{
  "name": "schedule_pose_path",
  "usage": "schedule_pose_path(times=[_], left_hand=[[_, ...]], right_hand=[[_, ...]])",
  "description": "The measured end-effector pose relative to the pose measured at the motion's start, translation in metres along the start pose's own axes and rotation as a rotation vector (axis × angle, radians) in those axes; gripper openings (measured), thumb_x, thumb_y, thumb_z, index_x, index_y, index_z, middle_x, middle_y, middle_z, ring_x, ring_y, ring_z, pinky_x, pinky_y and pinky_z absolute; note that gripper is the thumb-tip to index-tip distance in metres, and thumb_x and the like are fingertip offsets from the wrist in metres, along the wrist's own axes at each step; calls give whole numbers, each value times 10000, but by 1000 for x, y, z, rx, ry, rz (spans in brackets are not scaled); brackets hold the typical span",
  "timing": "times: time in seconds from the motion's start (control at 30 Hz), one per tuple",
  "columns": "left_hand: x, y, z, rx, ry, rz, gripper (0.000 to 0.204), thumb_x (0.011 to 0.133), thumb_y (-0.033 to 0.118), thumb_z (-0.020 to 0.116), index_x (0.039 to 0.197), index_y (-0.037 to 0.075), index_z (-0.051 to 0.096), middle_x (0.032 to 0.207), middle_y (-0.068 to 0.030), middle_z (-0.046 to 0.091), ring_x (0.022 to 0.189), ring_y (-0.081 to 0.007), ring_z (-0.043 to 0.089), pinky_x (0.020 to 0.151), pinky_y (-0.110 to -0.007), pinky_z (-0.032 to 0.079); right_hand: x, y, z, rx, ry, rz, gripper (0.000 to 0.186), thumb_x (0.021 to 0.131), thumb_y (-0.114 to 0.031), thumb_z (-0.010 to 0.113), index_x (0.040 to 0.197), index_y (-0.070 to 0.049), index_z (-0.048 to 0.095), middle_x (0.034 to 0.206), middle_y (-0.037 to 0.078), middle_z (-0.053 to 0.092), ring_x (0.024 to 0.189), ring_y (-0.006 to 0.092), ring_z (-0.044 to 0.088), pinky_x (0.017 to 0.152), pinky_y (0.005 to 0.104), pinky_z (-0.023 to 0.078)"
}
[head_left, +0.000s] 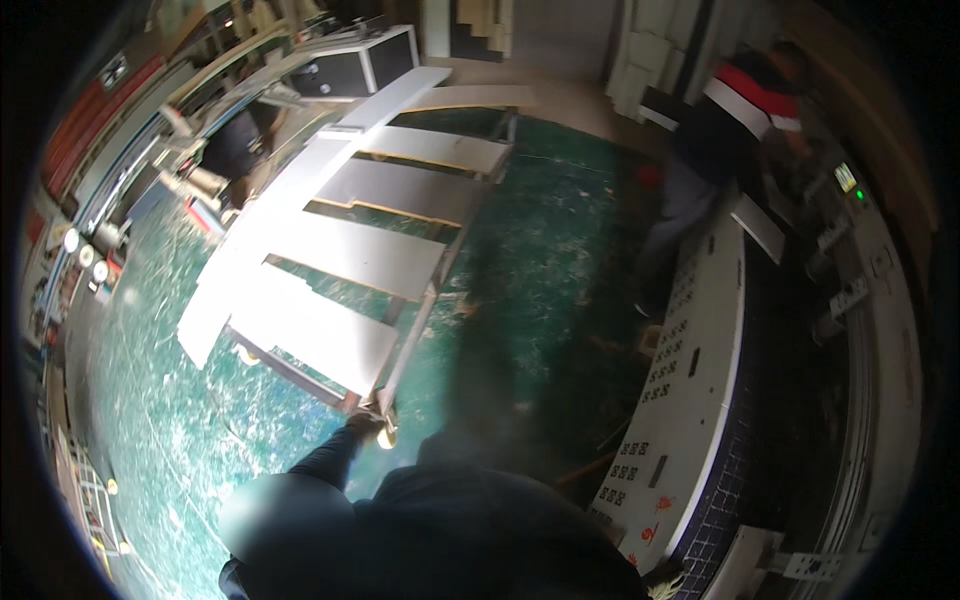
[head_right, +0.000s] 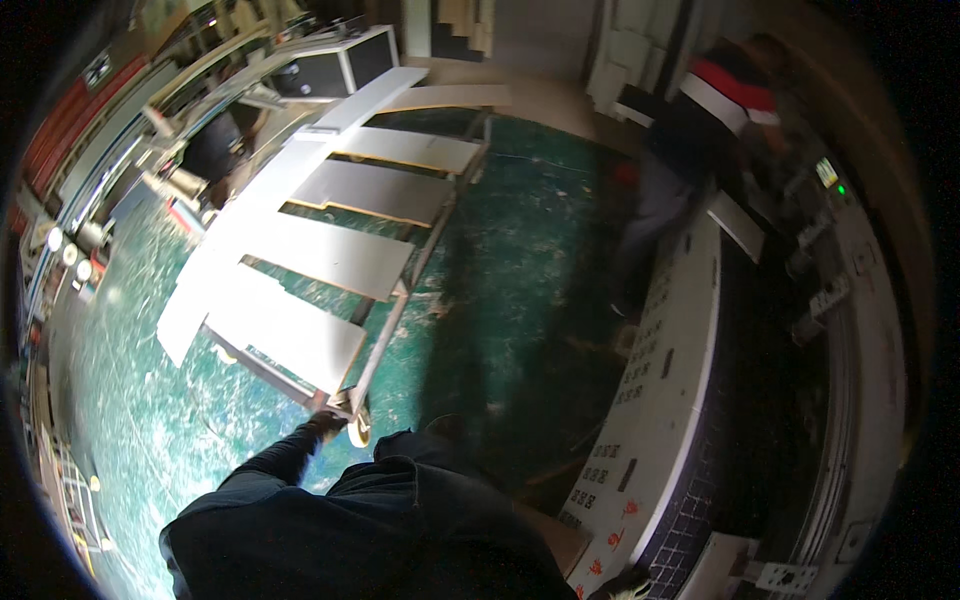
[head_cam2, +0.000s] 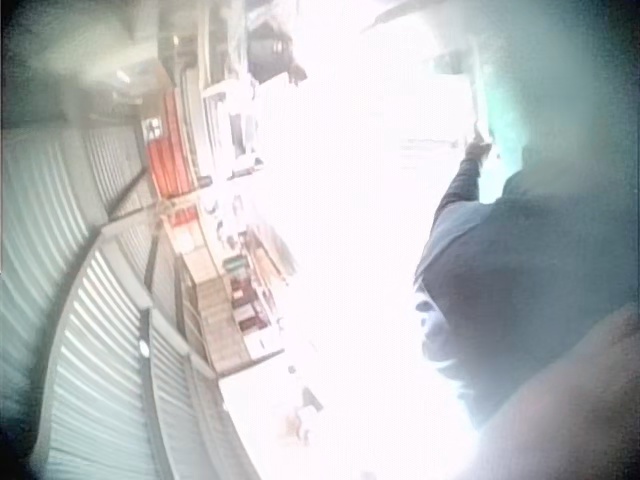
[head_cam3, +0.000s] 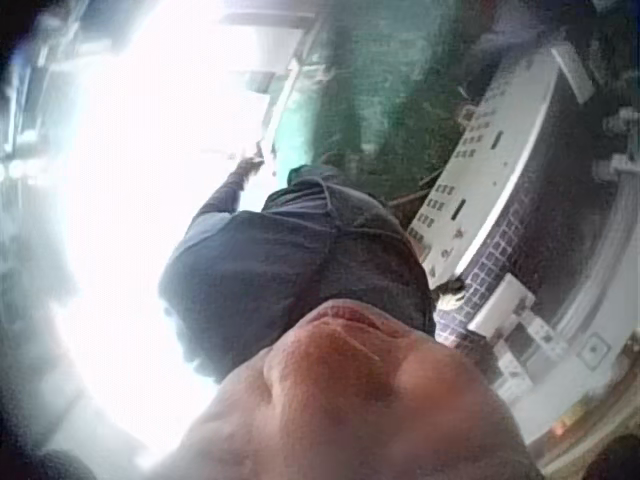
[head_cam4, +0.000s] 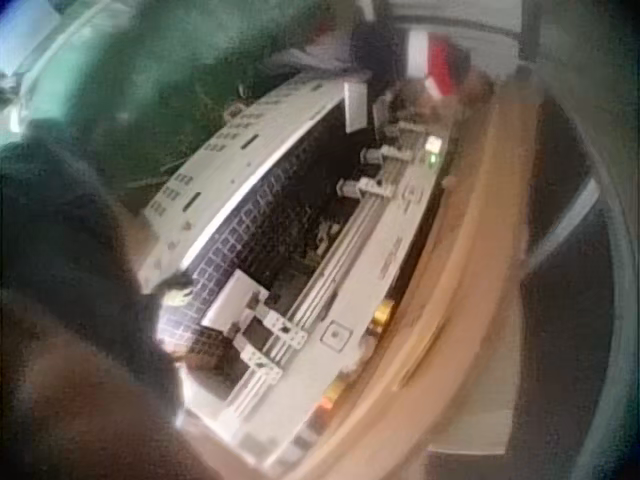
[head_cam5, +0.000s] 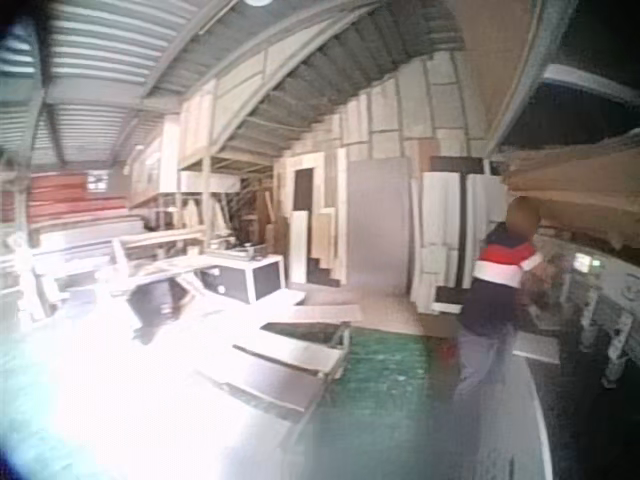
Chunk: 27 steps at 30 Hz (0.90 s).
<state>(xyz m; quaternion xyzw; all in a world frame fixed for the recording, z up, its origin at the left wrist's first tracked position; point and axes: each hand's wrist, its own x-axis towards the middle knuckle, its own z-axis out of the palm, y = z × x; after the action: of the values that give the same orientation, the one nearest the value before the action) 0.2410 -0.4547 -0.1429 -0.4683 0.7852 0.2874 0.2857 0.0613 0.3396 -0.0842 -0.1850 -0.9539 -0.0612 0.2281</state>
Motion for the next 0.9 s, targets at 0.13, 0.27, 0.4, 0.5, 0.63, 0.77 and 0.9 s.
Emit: schedule_pose_path(times=[0.13, 0.27, 0.4, 0.5, 0.63, 0.77, 0.9], left_hand=[[-4, -8, 32, 101, -27, 142, 700, 966, 622, 569, 1303, 24, 702, 1354, -226, 696, 1245, -395, 665, 1077, -473, 505], [31, -50, 40, 95, 60, 320, 664, 972, 644, 541, 1247, 72, 739, 1258, -225, 735, 1195, -406, 687, 1019, -503, 523], [44, -77, 9, 2, 63, 305, 600, 978, 593, 583, 1281, 97, 734, 1254, -211, 740, 1183, -386, 699, 1024, -472, 531], [33, -98, -15, -123, 82, 181, 596, 962, 580, 629, 1293, 95, 733, 1253, -211, 744, 1198, -383, 698, 1033, -455, 531], [48, -136, -38, -121, -86, 46, 718, 959, 636, 592, 1378, 59, 678, 1390, -209, 678, 1313, -374, 630, 1118, -438, 482], [71, -206, -3, -134, -14, -40, 651, 969, 640, 603, 1268, 79, 739, 1277, -183, 726, 1236, -383, 666, 1060, -455, 504], [73, -213, 15, -177, 82, -40, 609, 965, 635, 631, 1199, 95, 789, 1172, -182, 780, 1158, -390, 712, 1005, -470, 537]], right_hand=[[-19, -36, -58, 47, 82, -224, 414, 1008, -403, 693, 1242, -62, 687, 1151, 186, 676, 1025, 376, 652, 840, 480, 554], [-35, -103, -93, 121, 169, -414, 398, 997, -371, 713, 1179, -18, 679, 1036, 208, 682, 890, 384, 679, 726, 482, 583], [-51, -190, -109, 289, 32, -487, 401, 992, -367, 719, 1170, -11, 677, 1017, 214, 685, 868, 385, 686, 707, 480, 588], [-60, -253, -117, 412, -120, -524, 406, 990, -372, 719, 1177, -14, 678, 1028, 215, 686, 879, 383, 687, 718, 478, 587], [-73, -320, -128, 500, -292, -550, 413, 987, -378, 719, 1186, -18, 678, 1042, 216, 688, 895, 381, 688, 731, 476, 585], [-88, -372, -132, 556, -457, -612, 420, 985, -384, 719, 1195, -22, 679, 1056, 216, 689, 910, 379, 689, 745, 473, 583], [-96, -394, -137, 540, -579, -637, 428, 982, -390, 719, 1204, -27, 680, 1070, 217, 691, 926, 376, 690, 758, 471, 581]])
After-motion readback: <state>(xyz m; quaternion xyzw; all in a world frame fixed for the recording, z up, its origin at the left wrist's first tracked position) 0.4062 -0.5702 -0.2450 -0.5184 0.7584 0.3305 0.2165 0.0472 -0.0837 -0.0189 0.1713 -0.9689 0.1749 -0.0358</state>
